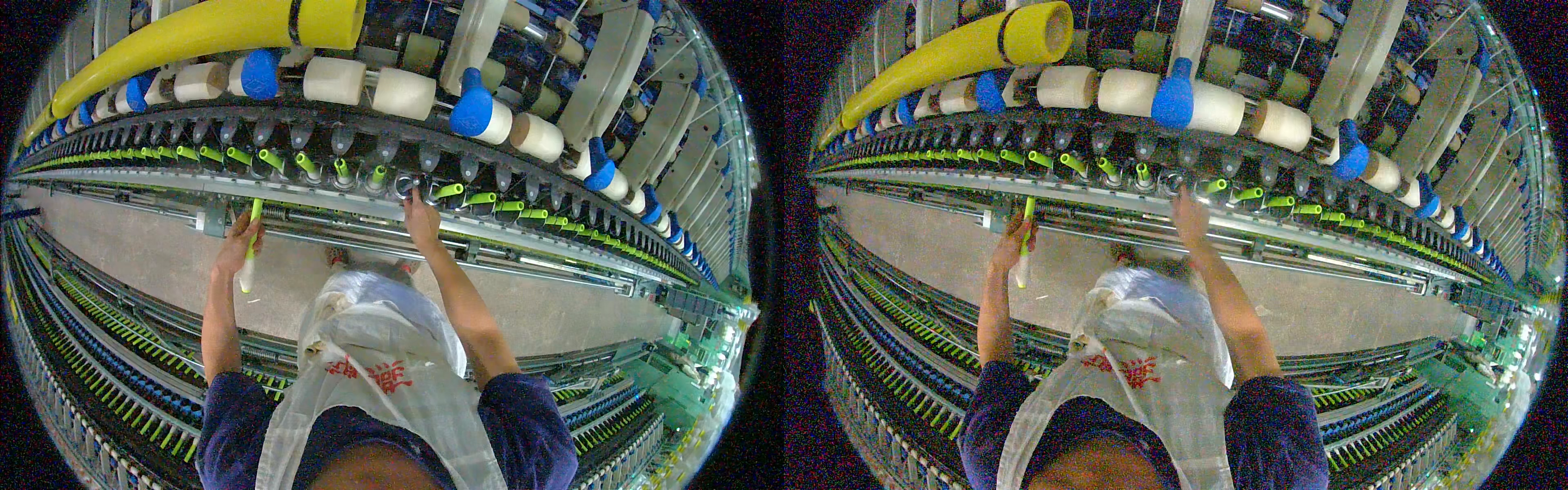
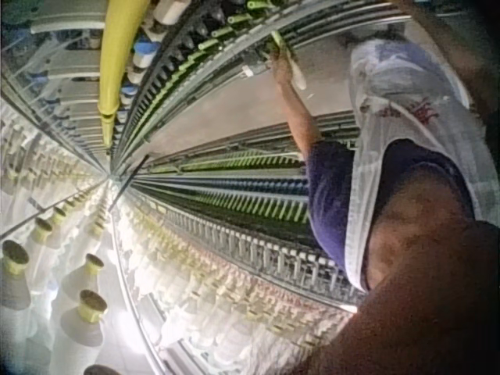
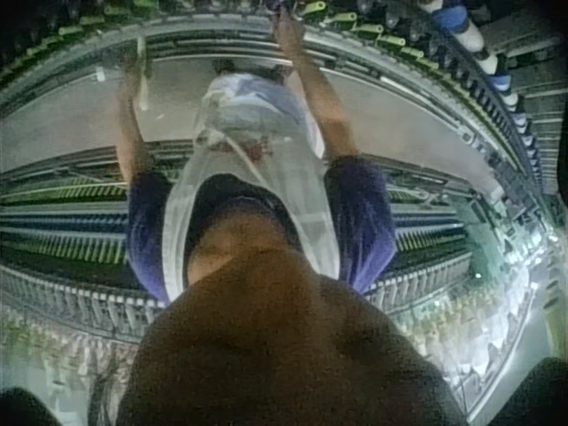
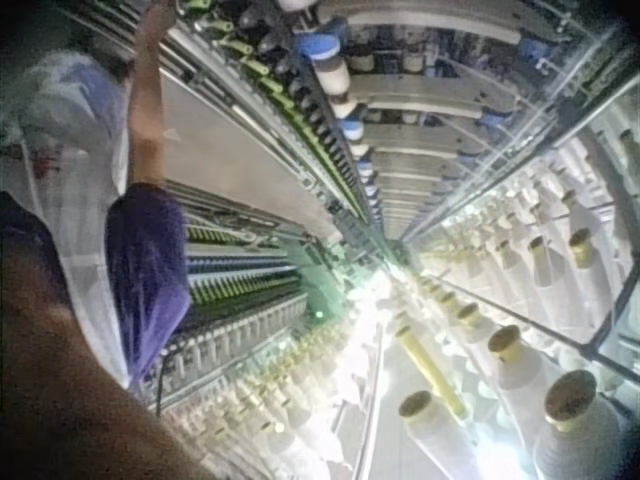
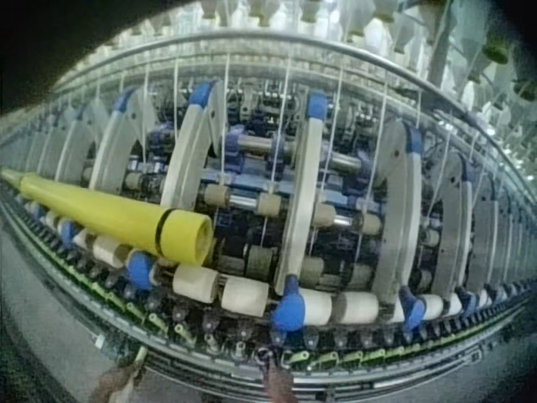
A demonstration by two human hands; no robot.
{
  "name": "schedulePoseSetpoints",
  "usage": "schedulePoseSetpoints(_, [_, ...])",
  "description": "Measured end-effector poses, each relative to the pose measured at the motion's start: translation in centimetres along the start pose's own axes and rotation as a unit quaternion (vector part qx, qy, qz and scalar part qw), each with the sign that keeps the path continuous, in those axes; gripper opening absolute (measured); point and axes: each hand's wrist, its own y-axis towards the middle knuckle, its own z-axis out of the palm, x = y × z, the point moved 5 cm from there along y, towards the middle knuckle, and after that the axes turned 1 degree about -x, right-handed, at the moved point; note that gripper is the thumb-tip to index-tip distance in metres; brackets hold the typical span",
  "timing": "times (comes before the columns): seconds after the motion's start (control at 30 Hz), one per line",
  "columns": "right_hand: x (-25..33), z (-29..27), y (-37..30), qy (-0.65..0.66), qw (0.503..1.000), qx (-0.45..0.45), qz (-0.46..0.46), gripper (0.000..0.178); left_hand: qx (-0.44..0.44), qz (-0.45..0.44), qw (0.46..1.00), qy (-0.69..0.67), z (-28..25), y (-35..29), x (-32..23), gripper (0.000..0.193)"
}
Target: The person threads white yarn through guides and tensioners on a row of spinning machines, then uses a green plastic tool to wind yarn onto bobbins. The person moves along the machine row, repeating the threading and winding steps at multiple stations.
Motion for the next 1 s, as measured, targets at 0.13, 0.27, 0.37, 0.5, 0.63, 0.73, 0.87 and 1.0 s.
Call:
schedulePoseSetpoints(0.13, [-0.5,1.2,-0.1,-0.067,0.994,-0.002,-0.081,0.04,-0.03,0.136,0.987,0.079,-1.1,1.8,0.8,0.029])
schedulePoseSetpoints(0.27, [-0.6,2.2,-0.2,-0.068,0.996,-0.005,-0.06,0.042,-0.056,0.256,0.906,0.332,-0.5,3.1,-0.4,0.032])
schedulePoseSetpoints(0.37, [0.6,-0.8,-0.4,0.024,0.99,-0.131,-0.042,0.034,-0.137,0.385,0.773,0.486,3.7,1.1,-3.6,0.033])
schedulePoseSetpoints(0.5, [2.1,-6.6,0.8,0.213,0.968,-0.111,0.067,0.017,-0.074,0.365,0.922,0.107,13.2,-2.4,-7.6,0.031])
schedulePoseSetpoints(0.63, [4.2,-12.2,4.2,0.514,0.851,0.004,0.107,0.033,0.058,0.492,0.849,0.184,24.9,-3.3,-13.3,0.026])
schedulePoseSetpoints(0.73, [4.9,-16.3,6.1,0.481,0.866,0.02,0.135,0.046,0.027,0.473,0.861,0.185,29.9,-1.2,-14.8,0.031])
schedulePoseSetpoints(0.87, [6.9,-22.4,5.5,0.475,0.878,-0.031,0.062,0.041,-0.005,0.428,0.859,0.28,32.5,2.4,-10.5,0.044])
schedulePoseSetpoints(1.0, [10.3,-27.3,3.9,0.515,0.856,0.045,-0.002,0.039,-0.048,0.469,0.856,0.214,33.0,6.8,-4.5,0.037])
